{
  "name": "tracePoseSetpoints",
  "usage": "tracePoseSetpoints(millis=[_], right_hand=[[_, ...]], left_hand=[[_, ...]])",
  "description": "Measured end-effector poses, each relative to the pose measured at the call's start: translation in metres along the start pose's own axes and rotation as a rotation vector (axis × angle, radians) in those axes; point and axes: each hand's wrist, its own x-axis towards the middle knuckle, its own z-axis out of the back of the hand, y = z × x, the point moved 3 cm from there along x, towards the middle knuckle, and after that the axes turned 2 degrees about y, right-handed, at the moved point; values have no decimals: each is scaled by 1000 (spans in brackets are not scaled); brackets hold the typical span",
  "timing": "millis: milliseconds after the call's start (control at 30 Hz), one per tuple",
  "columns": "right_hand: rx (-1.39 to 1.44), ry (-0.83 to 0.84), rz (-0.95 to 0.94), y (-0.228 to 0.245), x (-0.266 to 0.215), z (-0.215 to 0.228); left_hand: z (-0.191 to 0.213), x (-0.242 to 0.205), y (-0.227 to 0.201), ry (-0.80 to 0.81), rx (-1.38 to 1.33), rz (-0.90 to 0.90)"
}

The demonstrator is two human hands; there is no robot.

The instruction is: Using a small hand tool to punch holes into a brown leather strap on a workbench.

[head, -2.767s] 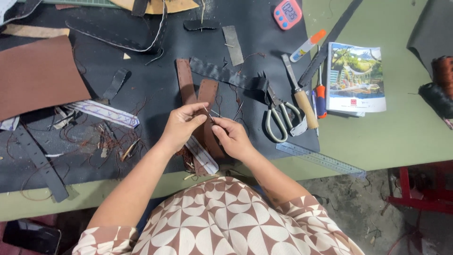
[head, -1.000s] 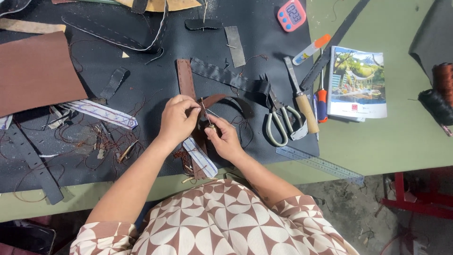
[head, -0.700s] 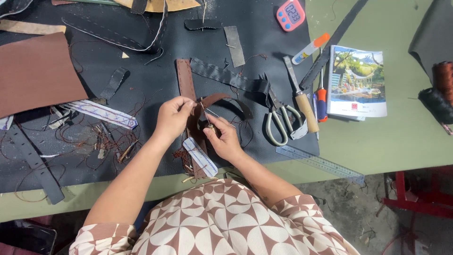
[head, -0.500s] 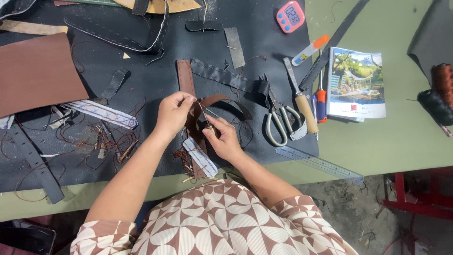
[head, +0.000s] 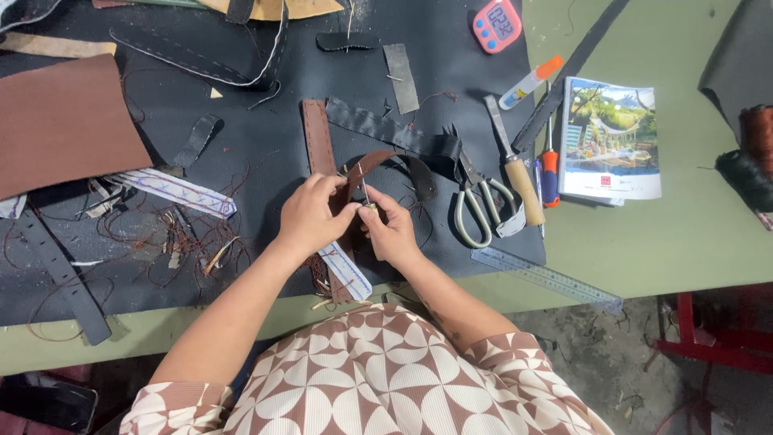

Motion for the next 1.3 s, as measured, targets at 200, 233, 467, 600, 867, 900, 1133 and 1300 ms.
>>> tracePoseSetpoints(millis=[200,233,467,600,867,900,1133,1300], right_hand=[[87,28,-68,5,1,1],[87,27,-68,9,0,2],[174,61,-153,20,-15,-8],[64,95,-121,28,-14,-15],[45,111,-100,16,-5,-17],[59,126,-91,12,-4,-17],[97,162,32,23,-4,-17],[140,132,7,26,-7,-16]], left_hand=[[-4,2,-6,63,158,-17],[0,2,-5,64,157,-18],[55,-1,3,120,341,-57],[76,-3,27,63,544,-32],[8,-21,-5,-293,333,-325],[-11,-23,1,-415,196,-411],[-32,-6,15,-576,101,-367],[-39,3,35,-548,223,-420]])
